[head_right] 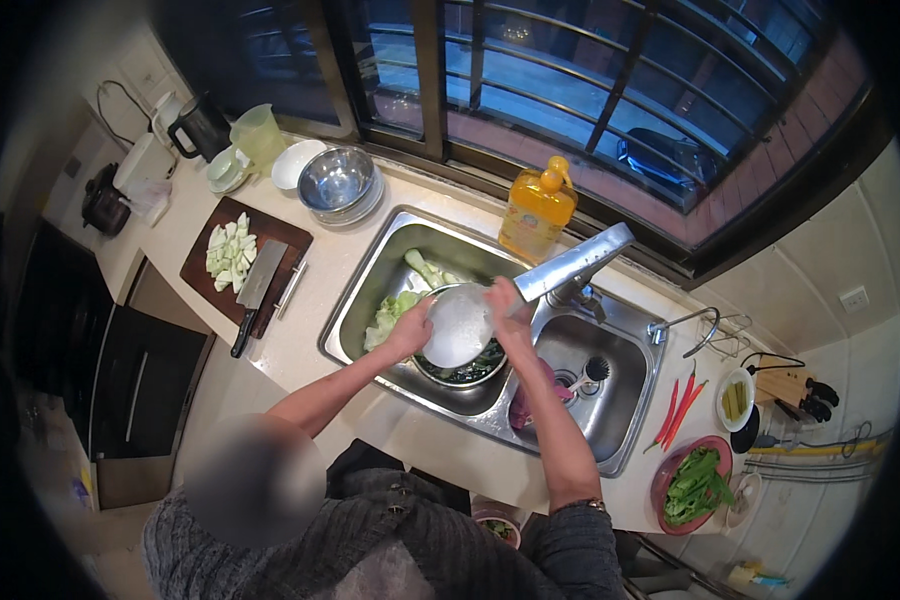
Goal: The person peels a round light-green vegetable over the sink, then moves to a wooden cutting board to slice it into chunks. The person also rinses green beans in a colander under running water. The sliced vegetable is placed into a white bowl.
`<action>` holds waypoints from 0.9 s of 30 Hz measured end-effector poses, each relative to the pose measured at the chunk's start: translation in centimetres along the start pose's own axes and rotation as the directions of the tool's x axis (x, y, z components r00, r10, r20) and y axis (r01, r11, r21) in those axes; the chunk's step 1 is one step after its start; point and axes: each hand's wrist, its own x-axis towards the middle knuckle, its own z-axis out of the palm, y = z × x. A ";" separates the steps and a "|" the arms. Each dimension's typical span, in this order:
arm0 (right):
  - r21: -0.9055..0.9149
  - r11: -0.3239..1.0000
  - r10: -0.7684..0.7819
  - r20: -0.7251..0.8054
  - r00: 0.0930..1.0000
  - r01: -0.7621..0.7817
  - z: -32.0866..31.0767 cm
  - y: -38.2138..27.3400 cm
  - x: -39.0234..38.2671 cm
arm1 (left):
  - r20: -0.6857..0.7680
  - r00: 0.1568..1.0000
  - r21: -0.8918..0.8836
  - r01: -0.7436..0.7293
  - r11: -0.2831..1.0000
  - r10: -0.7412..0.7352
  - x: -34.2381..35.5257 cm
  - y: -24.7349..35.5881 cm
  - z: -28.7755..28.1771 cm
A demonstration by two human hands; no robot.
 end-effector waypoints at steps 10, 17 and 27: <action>-0.739 0.605 -0.041 -0.401 0.915 -0.297 -13.0 5.4 1.2 | 0.069 0.877 0.753 -0.359 0.552 0.476 -2.9 5.3 -10.0; -0.832 0.512 -0.052 -0.279 0.959 -0.214 -10.3 3.6 0.4 | 0.291 0.784 0.797 -0.515 0.314 0.548 -3.9 1.8 -13.0; 0.076 0.994 0.086 -0.084 0.993 -0.079 19.6 -5.3 -12.2 | 0.034 0.999 -0.370 0.047 0.928 -0.037 -9.8 -4.9 -19.5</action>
